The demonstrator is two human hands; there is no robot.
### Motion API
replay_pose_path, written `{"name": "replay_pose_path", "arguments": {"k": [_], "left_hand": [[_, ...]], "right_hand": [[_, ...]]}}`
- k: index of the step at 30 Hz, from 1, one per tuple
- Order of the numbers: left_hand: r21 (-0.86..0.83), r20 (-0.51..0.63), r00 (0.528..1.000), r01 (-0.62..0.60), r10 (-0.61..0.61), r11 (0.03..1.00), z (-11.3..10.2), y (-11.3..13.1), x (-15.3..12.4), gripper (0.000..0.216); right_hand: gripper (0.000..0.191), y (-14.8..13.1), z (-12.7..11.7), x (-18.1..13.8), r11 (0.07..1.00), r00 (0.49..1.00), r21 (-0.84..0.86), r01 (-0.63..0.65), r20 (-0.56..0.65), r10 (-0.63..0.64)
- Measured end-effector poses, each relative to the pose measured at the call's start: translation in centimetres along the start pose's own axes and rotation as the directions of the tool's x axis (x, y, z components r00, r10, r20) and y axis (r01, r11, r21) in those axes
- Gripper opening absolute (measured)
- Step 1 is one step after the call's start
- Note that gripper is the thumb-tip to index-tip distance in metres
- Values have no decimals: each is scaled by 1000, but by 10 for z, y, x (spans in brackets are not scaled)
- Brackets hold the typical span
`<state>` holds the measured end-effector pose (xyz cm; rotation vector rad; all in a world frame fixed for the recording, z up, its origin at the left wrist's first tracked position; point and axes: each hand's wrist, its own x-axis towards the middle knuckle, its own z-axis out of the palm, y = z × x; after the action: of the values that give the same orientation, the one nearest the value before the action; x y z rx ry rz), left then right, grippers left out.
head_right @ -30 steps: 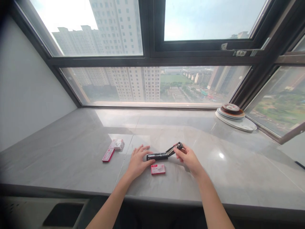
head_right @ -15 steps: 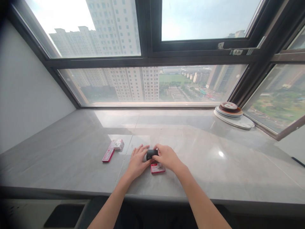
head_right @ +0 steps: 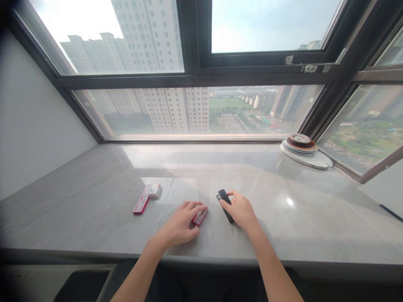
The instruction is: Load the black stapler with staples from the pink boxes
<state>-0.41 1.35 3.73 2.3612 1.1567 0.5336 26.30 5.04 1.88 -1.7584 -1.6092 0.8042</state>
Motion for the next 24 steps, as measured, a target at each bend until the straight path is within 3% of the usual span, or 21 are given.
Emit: {"name": "replay_pose_path", "arguments": {"k": [3,6,11,20,22,24], "left_hand": [[-27,-55,991,120,-121,992,-12,-14,-6,61],[-63,-57,989,134,-137,989,-14,-20,-8,57],[-94,-67,990,117,-124,989,-9,-17,-6,57],[-86,-141,982,111,-123,990,6,-14,-15,67],[-88,-183,974,120,-135,989,8,-14,-17,69],[-77,-317,921,212,-226,974,6,-21,-19,57]], "right_hand": [[54,-3,16,-12,954,982,272,-128,172,83],[61,-16,43,-26,893,962,407,-193,257,91],[65,-37,75,-37,902,979,405,-148,192,75],[73,-34,81,-35,931,993,353,-89,102,57],[72,-35,82,-35,931,995,355,-84,85,57],[70,-35,82,-36,932,996,354,-78,64,59]]}}
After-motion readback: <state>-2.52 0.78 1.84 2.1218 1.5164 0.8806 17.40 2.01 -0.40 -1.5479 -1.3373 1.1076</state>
